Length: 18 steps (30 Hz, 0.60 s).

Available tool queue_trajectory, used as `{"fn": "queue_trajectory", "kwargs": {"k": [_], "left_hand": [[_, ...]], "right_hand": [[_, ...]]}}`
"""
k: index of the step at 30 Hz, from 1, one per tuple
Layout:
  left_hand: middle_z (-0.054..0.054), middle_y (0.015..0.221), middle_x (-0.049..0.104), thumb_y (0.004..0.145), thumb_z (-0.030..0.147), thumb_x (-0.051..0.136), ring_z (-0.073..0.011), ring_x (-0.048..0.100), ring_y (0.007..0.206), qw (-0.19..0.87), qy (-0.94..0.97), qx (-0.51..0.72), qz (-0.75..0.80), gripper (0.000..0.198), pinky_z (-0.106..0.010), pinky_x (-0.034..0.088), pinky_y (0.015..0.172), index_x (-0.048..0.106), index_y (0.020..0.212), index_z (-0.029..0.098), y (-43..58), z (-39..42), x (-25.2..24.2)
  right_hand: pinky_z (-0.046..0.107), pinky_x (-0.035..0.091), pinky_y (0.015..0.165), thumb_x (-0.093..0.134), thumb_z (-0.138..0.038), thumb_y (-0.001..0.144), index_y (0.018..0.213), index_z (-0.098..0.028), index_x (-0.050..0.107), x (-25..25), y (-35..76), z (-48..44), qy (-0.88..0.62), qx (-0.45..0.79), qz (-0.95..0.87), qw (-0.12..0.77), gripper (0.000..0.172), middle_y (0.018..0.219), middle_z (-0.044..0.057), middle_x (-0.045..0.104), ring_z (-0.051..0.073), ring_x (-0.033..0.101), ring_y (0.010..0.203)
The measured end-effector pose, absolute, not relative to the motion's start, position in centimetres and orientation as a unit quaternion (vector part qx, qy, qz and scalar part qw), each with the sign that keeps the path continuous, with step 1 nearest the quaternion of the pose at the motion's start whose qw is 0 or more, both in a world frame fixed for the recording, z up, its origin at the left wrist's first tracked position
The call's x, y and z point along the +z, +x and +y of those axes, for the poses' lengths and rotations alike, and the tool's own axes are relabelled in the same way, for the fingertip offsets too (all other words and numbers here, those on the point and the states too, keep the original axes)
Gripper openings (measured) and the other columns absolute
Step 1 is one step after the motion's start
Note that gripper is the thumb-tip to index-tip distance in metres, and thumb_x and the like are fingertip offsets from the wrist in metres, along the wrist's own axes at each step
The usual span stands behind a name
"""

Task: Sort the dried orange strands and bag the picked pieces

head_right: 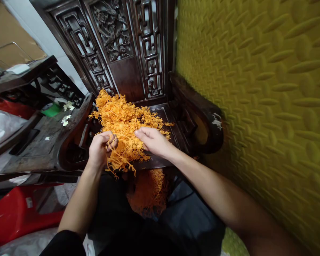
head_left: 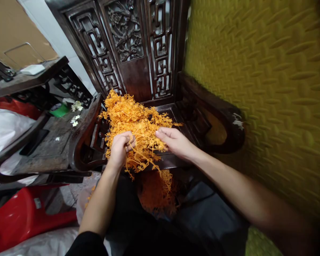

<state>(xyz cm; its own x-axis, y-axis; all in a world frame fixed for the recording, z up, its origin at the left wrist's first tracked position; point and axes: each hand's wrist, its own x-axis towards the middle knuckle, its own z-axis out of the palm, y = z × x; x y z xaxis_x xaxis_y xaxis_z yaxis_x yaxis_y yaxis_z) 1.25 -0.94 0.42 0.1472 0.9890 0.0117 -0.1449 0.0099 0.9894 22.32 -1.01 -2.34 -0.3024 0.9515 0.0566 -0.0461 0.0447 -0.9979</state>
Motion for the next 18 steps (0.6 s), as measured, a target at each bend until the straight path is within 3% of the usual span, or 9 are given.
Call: {"fn": "queue_trajectory", "kwargs": {"k": [3, 7, 10, 13, 15, 18], "left_hand": [[0.001, 0.043, 0.032, 0.067, 0.028, 0.054, -0.0083, 0.029, 0.040, 0.595, 0.462, 0.531, 0.388, 0.024, -0.023, 0.025, 0.043, 0.039, 0.050, 0.019, 0.0, -1.1, 1.7], [0.003, 0.045, 0.027, 0.071, 0.035, 0.057, -0.0076, 0.027, 0.038, 0.561, 0.429, 0.605, 0.366, 0.035, -0.023, 0.027, 0.041, 0.032, 0.053, 0.020, -2.1, -0.9, 2.4], [0.002, 0.046, 0.033, 0.069, 0.031, 0.056, -0.0077, 0.031, 0.039, 0.543, 0.444, 0.588, 0.403, 0.029, -0.022, 0.027, 0.042, 0.036, 0.052, 0.019, -2.0, -0.6, 1.6], [0.001, 0.046, 0.034, 0.065, 0.027, 0.054, -0.0081, 0.033, 0.041, 0.539, 0.465, 0.562, 0.421, 0.024, -0.022, 0.025, 0.042, 0.037, 0.050, 0.019, -0.9, -0.5, 0.7], [0.002, 0.046, 0.032, 0.065, 0.026, 0.053, -0.0076, 0.030, 0.041, 0.538, 0.466, 0.561, 0.423, 0.023, -0.022, 0.022, 0.041, 0.036, 0.050, 0.020, -0.4, -0.5, 0.5], [0.002, 0.046, 0.032, 0.065, 0.025, 0.052, -0.0071, 0.026, 0.040, 0.530, 0.464, 0.569, 0.425, 0.021, -0.022, 0.019, 0.040, 0.037, 0.051, 0.020, -0.1, -0.3, 0.5]], "right_hand": [[0.020, 0.029, 0.041, 0.065, -0.065, 0.086, 0.067, -0.020, 0.048, -2.9, 24.2, 0.6, -0.438, 0.494, -0.512, 0.550, 0.051, 0.053, -0.005, 0.043, 0.007, 0.038, 0.044], [0.018, 0.024, 0.032, 0.072, -0.060, 0.083, 0.074, -0.020, 0.048, -3.0, 27.6, 2.5, -0.460, 0.476, -0.352, 0.662, 0.048, 0.057, -0.005, 0.051, 0.005, 0.037, 0.036], [0.017, 0.030, 0.028, 0.072, -0.055, 0.085, 0.082, -0.020, 0.049, -2.4, 27.7, 2.4, -0.460, 0.559, -0.325, 0.608, 0.042, 0.073, 0.003, 0.069, 0.007, 0.051, 0.038], [0.015, 0.040, 0.033, 0.077, -0.038, 0.085, 0.080, -0.017, 0.051, -1.9, 26.2, 1.7, -0.447, 0.635, -0.315, 0.546, 0.034, 0.082, 0.007, 0.073, 0.010, 0.064, 0.051], [0.013, 0.043, 0.036, 0.078, -0.026, 0.084, 0.080, -0.016, 0.053, -1.7, 25.2, 1.4, -0.435, 0.672, -0.287, 0.526, 0.027, 0.079, 0.004, 0.070, 0.010, 0.066, 0.056], [0.011, 0.040, 0.035, 0.079, -0.019, 0.080, 0.093, -0.016, 0.061, -1.7, 24.5, 1.4, -0.383, 0.722, -0.257, 0.516, 0.022, 0.072, -0.002, 0.060, 0.006, 0.058, 0.053]]}}
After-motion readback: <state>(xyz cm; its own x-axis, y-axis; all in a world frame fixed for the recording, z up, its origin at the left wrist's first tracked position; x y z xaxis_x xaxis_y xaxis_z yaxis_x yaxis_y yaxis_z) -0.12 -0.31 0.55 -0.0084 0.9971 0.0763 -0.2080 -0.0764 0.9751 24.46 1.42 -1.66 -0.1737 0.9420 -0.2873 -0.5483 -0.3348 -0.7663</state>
